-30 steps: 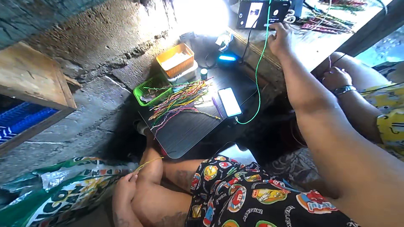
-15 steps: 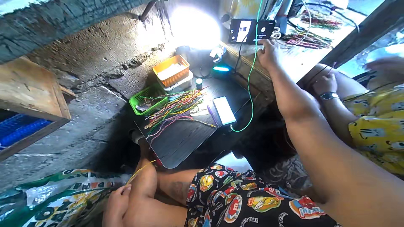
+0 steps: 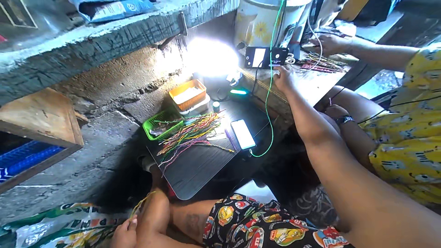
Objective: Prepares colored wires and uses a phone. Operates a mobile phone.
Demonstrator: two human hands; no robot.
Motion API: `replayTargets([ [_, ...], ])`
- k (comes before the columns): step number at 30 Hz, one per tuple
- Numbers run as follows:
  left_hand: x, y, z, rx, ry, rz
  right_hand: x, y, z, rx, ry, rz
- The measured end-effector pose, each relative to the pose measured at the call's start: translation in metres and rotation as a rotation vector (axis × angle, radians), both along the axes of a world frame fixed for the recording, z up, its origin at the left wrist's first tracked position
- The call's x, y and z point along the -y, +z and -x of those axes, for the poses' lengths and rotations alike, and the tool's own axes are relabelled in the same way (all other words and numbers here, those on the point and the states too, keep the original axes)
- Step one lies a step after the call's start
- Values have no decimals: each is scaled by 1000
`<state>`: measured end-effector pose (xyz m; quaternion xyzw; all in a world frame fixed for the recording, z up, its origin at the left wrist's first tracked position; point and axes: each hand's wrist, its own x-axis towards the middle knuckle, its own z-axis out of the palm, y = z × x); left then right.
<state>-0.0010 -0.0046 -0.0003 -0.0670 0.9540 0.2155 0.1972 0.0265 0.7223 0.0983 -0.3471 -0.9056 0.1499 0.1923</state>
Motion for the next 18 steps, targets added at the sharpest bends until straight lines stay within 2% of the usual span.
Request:
replayTargets([
  [3,9,0,-3,-77,75,-35,-4,-3,1,-22,-9,-24],
  [6,5,4,-10,-215,243,-130,4,4,-1,-16,-15,-1],
  [9,-7,19,-15,-270,389,-308,8,6,-2,-7,-25,19],
  [13,-1,5,-9,-337,367,-542,-4,-1,0,10,-23,-31],
  [15,-2,3,-9,-355,347,-525,-4,-1,-1,22,-20,-36],
  [18,-8,15,-13,-453,323,-368,-1,0,-1,5,-24,-28],
])
